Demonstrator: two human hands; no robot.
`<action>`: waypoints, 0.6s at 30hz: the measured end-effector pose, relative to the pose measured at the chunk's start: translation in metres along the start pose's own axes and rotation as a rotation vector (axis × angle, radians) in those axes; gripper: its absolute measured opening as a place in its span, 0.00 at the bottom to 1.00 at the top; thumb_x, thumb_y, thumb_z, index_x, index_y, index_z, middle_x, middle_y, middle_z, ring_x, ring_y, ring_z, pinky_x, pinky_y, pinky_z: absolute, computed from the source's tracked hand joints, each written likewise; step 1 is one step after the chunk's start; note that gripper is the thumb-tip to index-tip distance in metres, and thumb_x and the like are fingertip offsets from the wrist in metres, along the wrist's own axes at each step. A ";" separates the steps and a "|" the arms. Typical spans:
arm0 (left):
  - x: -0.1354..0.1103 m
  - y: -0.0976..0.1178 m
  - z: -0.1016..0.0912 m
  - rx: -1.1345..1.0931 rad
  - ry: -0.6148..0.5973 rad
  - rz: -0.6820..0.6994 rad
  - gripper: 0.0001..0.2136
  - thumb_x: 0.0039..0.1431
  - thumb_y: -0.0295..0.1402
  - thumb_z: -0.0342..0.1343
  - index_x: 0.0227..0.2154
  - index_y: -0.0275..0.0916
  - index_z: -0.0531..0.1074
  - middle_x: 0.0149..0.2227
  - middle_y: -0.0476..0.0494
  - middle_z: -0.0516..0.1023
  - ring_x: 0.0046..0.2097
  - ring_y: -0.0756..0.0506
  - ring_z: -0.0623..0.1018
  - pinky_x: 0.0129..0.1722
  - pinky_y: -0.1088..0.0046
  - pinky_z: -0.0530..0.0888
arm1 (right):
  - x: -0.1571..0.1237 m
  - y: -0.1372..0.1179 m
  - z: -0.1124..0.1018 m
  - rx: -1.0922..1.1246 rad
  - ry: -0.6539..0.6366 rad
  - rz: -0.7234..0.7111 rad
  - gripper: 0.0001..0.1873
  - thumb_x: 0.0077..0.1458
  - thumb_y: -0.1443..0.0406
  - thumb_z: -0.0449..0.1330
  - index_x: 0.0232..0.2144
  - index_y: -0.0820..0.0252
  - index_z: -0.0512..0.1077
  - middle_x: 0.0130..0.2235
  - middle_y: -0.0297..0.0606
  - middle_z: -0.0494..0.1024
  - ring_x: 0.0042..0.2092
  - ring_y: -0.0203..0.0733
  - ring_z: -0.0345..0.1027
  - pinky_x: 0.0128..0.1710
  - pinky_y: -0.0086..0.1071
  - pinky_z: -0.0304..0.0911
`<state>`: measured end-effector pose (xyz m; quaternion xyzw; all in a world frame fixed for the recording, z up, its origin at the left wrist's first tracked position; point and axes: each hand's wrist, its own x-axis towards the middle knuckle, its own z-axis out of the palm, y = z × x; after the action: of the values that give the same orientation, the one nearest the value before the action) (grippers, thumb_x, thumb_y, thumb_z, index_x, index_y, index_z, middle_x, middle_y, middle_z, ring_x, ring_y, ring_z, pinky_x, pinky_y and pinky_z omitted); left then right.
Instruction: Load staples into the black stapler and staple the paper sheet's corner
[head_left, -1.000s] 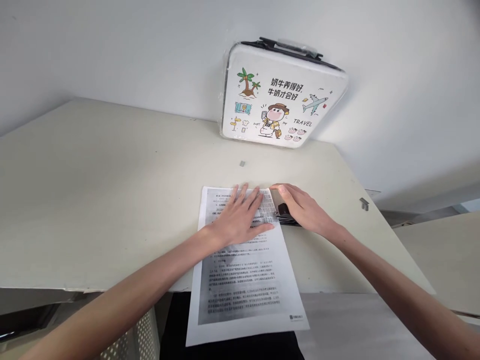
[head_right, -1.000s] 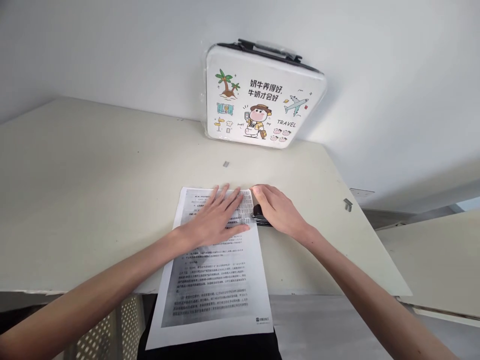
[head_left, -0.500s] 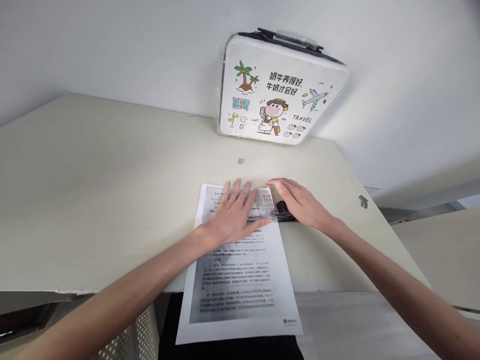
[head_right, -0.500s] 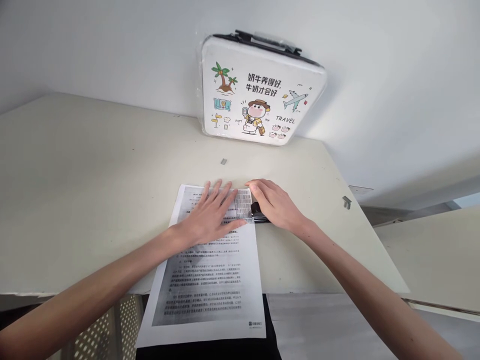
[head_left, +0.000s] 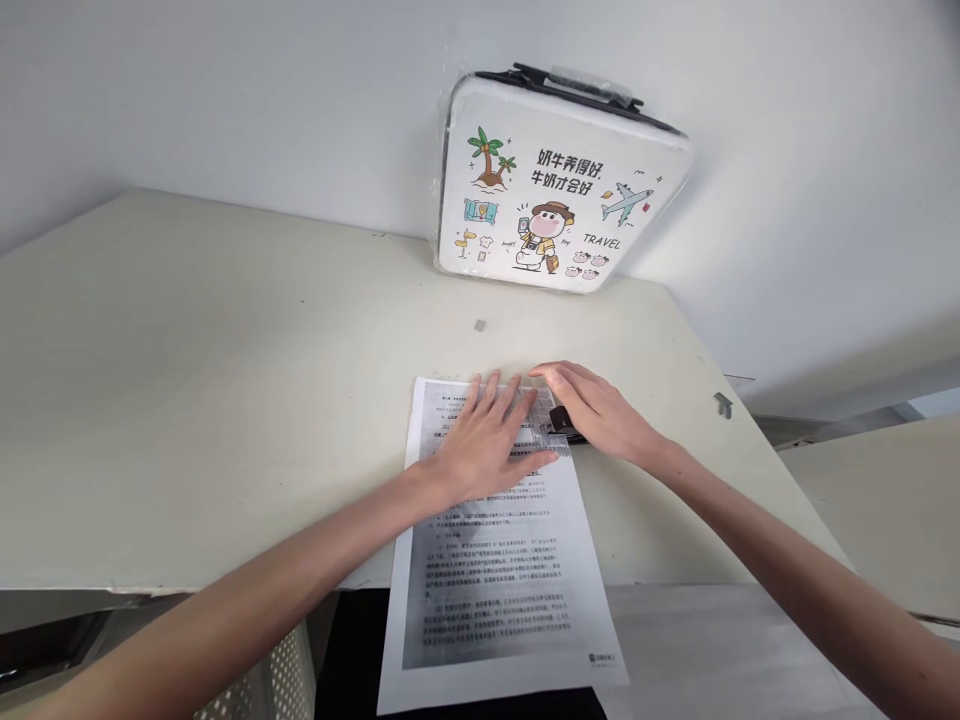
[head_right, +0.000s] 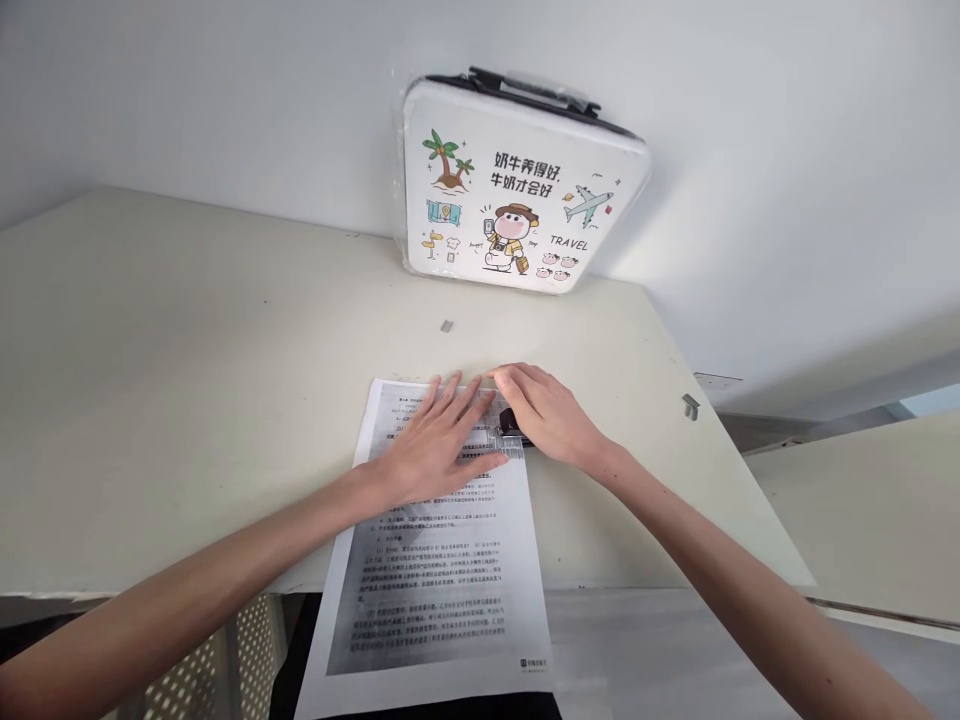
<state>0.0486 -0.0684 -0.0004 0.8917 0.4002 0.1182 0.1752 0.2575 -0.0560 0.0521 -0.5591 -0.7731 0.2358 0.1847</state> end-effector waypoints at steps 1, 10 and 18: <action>0.001 0.000 0.001 0.010 0.002 0.010 0.45 0.71 0.65 0.35 0.76 0.31 0.49 0.79 0.31 0.44 0.78 0.28 0.39 0.76 0.45 0.37 | 0.000 0.000 0.000 -0.003 -0.002 -0.006 0.30 0.75 0.47 0.37 0.54 0.46 0.76 0.61 0.37 0.78 0.63 0.50 0.69 0.64 0.47 0.63; 0.003 0.003 0.010 0.041 0.024 0.040 0.47 0.71 0.65 0.32 0.77 0.29 0.44 0.79 0.31 0.44 0.78 0.29 0.39 0.76 0.45 0.34 | 0.001 -0.004 0.002 -0.052 -0.021 0.024 0.27 0.75 0.48 0.39 0.50 0.46 0.75 0.62 0.36 0.77 0.63 0.51 0.69 0.63 0.48 0.64; 0.003 0.003 0.012 0.055 0.015 0.032 0.45 0.72 0.63 0.31 0.77 0.28 0.43 0.79 0.31 0.44 0.78 0.30 0.37 0.75 0.45 0.32 | 0.002 -0.009 0.004 -0.081 -0.025 0.049 0.28 0.75 0.48 0.38 0.50 0.46 0.76 0.61 0.36 0.77 0.63 0.51 0.70 0.62 0.48 0.65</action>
<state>0.0567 -0.0709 -0.0095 0.9016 0.3903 0.1167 0.1454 0.2476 -0.0572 0.0537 -0.5818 -0.7705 0.2157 0.1463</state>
